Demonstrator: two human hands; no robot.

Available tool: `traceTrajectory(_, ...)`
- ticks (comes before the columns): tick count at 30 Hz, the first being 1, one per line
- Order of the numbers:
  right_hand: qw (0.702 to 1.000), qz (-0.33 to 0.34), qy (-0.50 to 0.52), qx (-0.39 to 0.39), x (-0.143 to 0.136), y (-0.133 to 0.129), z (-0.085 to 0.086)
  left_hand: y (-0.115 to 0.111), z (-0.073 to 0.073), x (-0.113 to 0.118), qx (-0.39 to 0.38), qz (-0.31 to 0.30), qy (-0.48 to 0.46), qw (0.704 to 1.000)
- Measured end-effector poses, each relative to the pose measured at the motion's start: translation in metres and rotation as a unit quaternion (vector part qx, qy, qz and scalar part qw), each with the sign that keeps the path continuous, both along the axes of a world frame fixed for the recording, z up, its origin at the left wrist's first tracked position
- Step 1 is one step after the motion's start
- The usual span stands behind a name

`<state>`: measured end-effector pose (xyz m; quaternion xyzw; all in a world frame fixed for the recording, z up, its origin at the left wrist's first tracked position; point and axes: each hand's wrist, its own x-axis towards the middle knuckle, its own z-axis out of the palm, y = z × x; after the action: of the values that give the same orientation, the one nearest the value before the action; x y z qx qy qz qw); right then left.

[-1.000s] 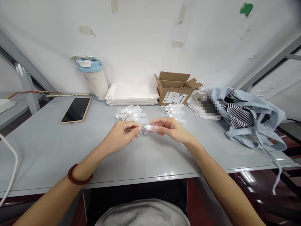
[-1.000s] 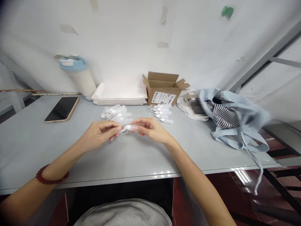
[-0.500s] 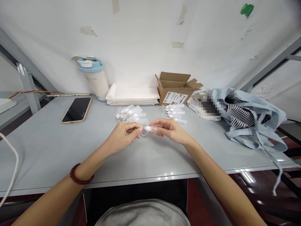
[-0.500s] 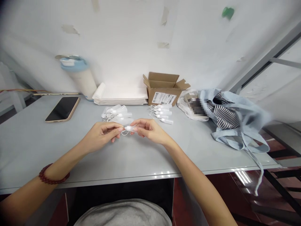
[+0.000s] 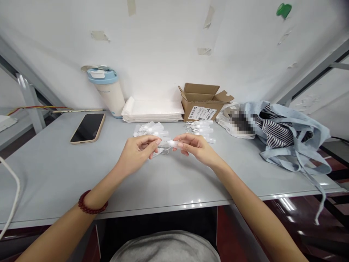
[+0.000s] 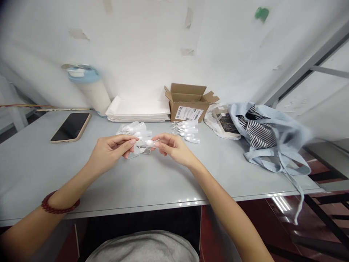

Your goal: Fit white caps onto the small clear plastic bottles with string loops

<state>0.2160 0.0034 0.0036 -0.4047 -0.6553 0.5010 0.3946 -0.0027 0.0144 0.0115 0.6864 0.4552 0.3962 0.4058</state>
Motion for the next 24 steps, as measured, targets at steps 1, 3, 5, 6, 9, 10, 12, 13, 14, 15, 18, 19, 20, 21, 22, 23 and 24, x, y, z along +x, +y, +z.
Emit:
traceTrajectory(1, 1.0, 0.004, 0.0, -0.001, -0.0002, -0.0002, 0.0001, 0.0001, 0.0004, 0.0003, -0.002, -0.005, 0.001, 1.0)
traceTrajectory(3, 1.0, 0.013, 0.003, -0.005, -0.0008, -0.0004, -0.0004, 0.0001, 0.0005, 0.0007, -0.007, -0.018, 0.001, 1.0)
traceTrajectory(5, 1.0, 0.017, 0.003, -0.011, -0.0013, -0.0007, -0.0015, -0.0001, 0.0002, 0.0009, -0.011, -0.029, 0.0, 1.0)
traceTrajectory(6, 1.0, 0.017, 0.0, -0.013, -0.0014, -0.0009, -0.0021, -0.0003, -0.0001, 0.001, -0.013, -0.034, 0.001, 0.999)
traceTrajectory(9, 1.0, 0.012, -0.012, -0.016, -0.0018, -0.0018, -0.0035, -0.0012, 0.0, 0.0017, -0.019, -0.048, 0.01, 0.999)
traceTrajectory(10, 1.0, 0.012, -0.014, -0.017, -0.0019, -0.0022, -0.0038, -0.0016, 0.0003, 0.002, -0.022, -0.049, 0.014, 0.998)
traceTrajectory(12, 1.0, 0.014, -0.014, -0.018, -0.0024, -0.0028, -0.0041, -0.0022, 0.0009, 0.0026, -0.025, -0.049, 0.021, 0.998)
traceTrajectory(13, 1.0, 0.014, -0.014, -0.018, -0.0028, -0.0031, -0.0041, -0.0025, 0.0011, 0.0029, -0.025, -0.047, 0.023, 0.998)
traceTrajectory(14, 1.0, 0.014, -0.015, -0.018, -0.0032, -0.0033, -0.0041, -0.0027, 0.001, 0.0031, -0.025, -0.046, 0.025, 0.998)
traceTrajectory(15, 1.0, 0.014, -0.016, -0.019, -0.0036, -0.0035, -0.004, -0.003, 0.0008, 0.0033, -0.024, -0.045, 0.025, 0.998)
traceTrajectory(18, 1.0, 0.012, -0.017, -0.02, -0.0048, -0.0037, -0.004, -0.0035, -0.0009, 0.0035, -0.025, -0.045, 0.026, 0.998)
traceTrajectory(19, 1.0, 0.012, -0.016, -0.02, -0.0051, -0.0037, -0.0041, -0.0036, -0.0016, 0.0035, -0.025, -0.045, 0.027, 0.998)
traceTrajectory(20, 1.0, 0.012, -0.016, -0.018, -0.0054, -0.0038, -0.0042, -0.0036, -0.0022, 0.0035, -0.025, -0.046, 0.028, 0.998)
traceTrajectory(21, 1.0, 0.013, -0.015, -0.017, -0.0057, -0.0039, -0.0044, -0.0037, -0.0028, 0.0035, -0.025, -0.047, 0.029, 0.998)
traceTrajectory(22, 1.0, 0.014, -0.016, -0.016, -0.0058, -0.004, -0.0045, -0.0037, -0.0033, 0.0035, -0.024, -0.048, 0.029, 0.998)
traceTrajectory(23, 1.0, 0.014, -0.016, -0.015, -0.006, -0.0041, -0.0045, -0.0037, -0.0037, 0.0035, -0.024, -0.049, 0.029, 0.998)
traceTrajectory(24, 1.0, 0.014, -0.016, -0.015, -0.006, -0.0042, -0.0045, -0.0037, -0.004, 0.0035, -0.023, -0.05, 0.03, 0.998)
